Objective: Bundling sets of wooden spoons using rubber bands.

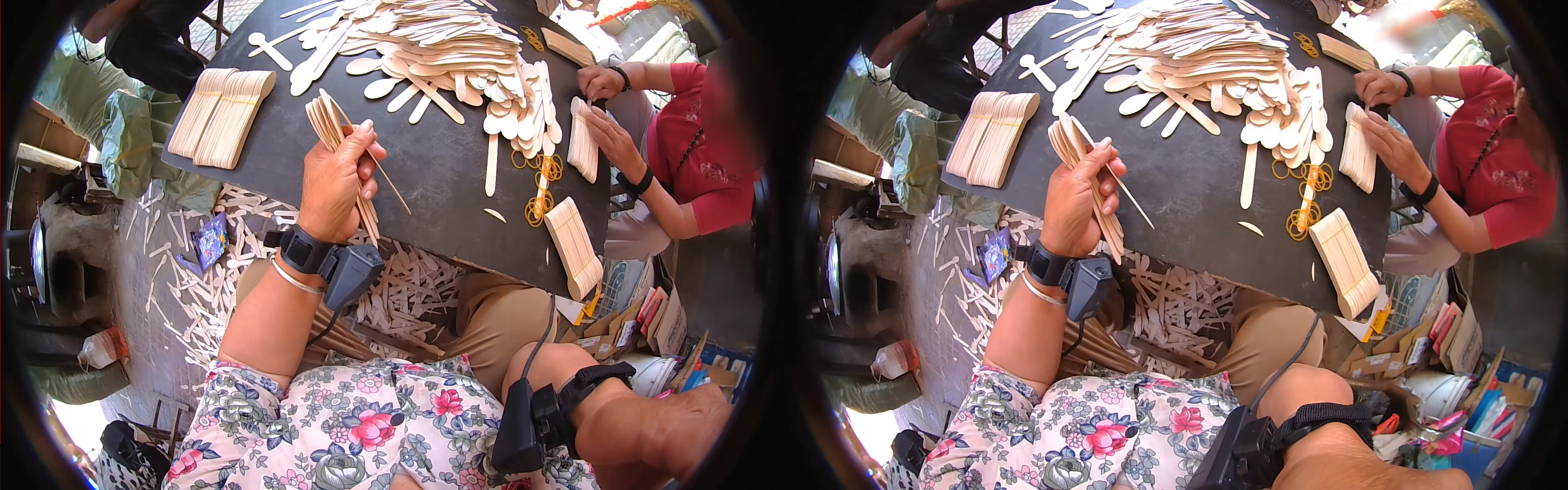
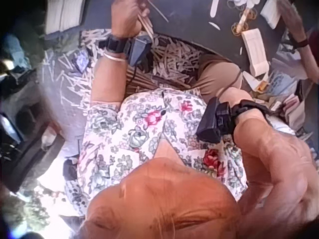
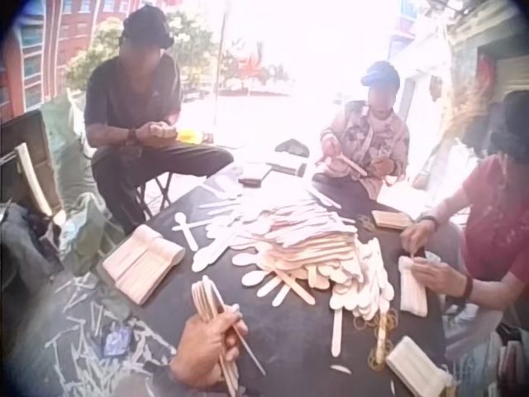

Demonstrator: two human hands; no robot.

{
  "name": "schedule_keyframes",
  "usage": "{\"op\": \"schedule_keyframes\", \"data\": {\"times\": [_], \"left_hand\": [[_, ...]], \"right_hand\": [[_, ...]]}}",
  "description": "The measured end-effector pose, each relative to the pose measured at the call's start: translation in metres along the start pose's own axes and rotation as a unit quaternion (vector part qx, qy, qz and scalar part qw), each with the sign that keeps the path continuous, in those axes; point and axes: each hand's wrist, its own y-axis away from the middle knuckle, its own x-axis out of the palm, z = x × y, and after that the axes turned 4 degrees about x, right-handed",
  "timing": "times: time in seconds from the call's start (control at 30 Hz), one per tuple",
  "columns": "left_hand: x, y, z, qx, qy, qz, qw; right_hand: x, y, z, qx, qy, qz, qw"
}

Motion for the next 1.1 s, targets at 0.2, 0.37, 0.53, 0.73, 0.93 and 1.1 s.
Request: {"op": "schedule_keyframes", "data": {"times": [0.2, 0.37, 0.53, 0.73, 0.93, 1.1], "left_hand": [[-0.004, 0.003, 0.004, 0.001, 0.026, 0.006, 1.000], [0.000, 0.002, 0.004, -0.004, 0.016, 0.014, 1.000], [-0.010, 0.003, 0.000, -0.007, 0.019, -0.004, 1.000], [-0.006, 0.002, 0.004, -0.009, 0.010, 0.007, 1.000], [0.000, 0.004, -0.007, 0.111, -0.055, -0.027, 0.992], [0.010, 0.046, -0.052, 0.158, 0.119, 0.158, 0.967]], "right_hand": [[-0.002, 0.017, 0.012, 0.010, -0.045, 0.040, 0.998], [0.001, 0.028, 0.031, 0.024, -0.070, 0.059, 0.996], [-0.026, 0.036, 0.055, 0.047, -0.119, 0.074, 0.989], [-0.024, -0.002, -0.028, 0.051, -0.170, 0.076, 0.981], [-0.024, 0.012, -0.012, 0.053, -0.195, 0.058, 0.978], [-0.046, 0.084, 0.121, 0.064, -0.220, 0.011, 0.973]]}}
